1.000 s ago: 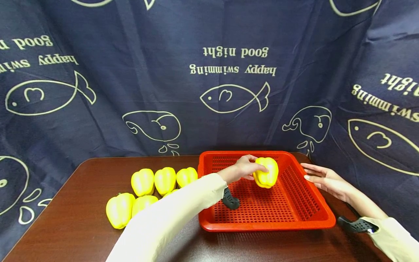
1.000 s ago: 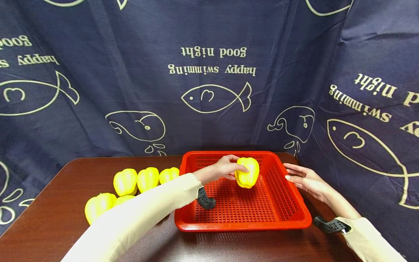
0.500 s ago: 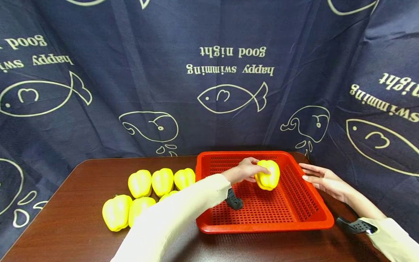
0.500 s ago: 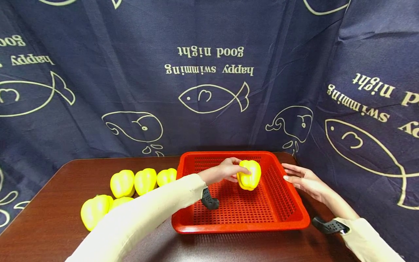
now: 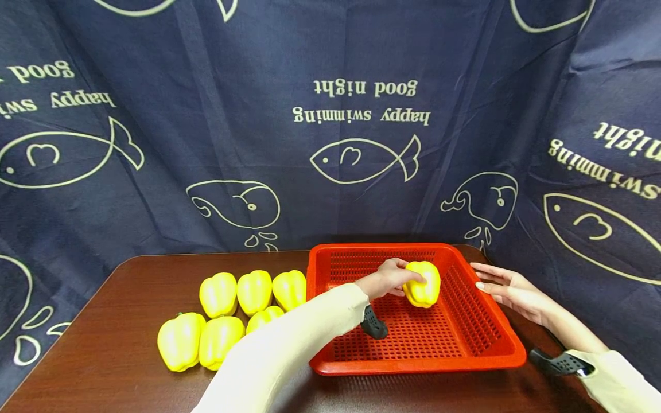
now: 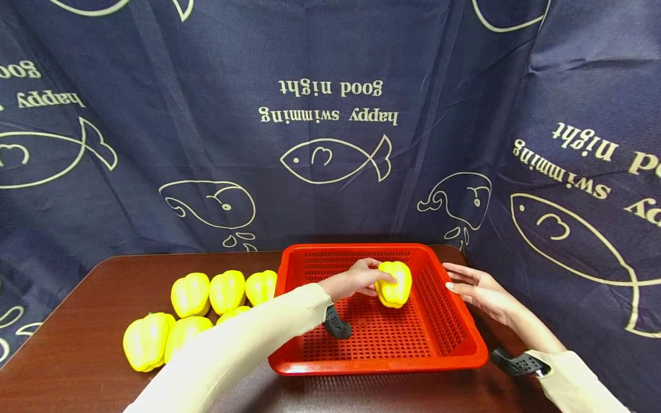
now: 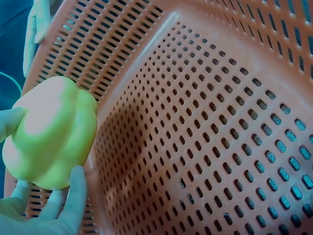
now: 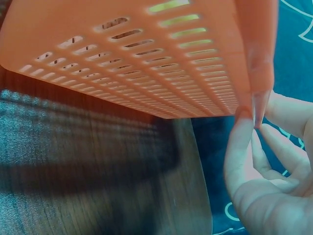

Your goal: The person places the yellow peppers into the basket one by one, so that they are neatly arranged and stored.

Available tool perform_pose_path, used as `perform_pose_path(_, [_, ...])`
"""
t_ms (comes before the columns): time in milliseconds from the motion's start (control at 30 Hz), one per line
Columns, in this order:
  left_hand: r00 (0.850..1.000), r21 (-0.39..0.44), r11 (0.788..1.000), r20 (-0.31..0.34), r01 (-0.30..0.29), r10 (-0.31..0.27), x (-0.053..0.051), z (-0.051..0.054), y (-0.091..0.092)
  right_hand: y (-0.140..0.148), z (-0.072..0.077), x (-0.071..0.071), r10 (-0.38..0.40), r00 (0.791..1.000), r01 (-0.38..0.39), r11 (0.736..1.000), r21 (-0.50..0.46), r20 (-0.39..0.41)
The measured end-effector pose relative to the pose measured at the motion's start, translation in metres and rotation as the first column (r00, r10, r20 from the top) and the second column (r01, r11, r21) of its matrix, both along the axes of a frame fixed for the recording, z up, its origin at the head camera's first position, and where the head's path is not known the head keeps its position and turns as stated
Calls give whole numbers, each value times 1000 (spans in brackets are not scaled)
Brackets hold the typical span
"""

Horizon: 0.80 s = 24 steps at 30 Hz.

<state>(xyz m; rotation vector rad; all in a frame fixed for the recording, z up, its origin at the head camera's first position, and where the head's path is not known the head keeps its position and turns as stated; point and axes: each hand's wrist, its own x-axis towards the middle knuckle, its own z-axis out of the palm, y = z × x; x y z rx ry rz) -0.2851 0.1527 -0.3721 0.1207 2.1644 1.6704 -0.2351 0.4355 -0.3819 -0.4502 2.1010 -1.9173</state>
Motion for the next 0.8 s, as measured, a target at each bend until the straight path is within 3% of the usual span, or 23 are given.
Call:
perform_pose_path(500, [997, -1, 997, 4, -72, 72, -5, -19, 13, 0, 1, 2, -5, 1000, 5, 1000, 17, -6])
perform_pose_path(800, [997, 4, 997, 7, -75, 75, -3, -21, 18, -1, 1, 0, -38, 999, 38, 996, 78, -7])
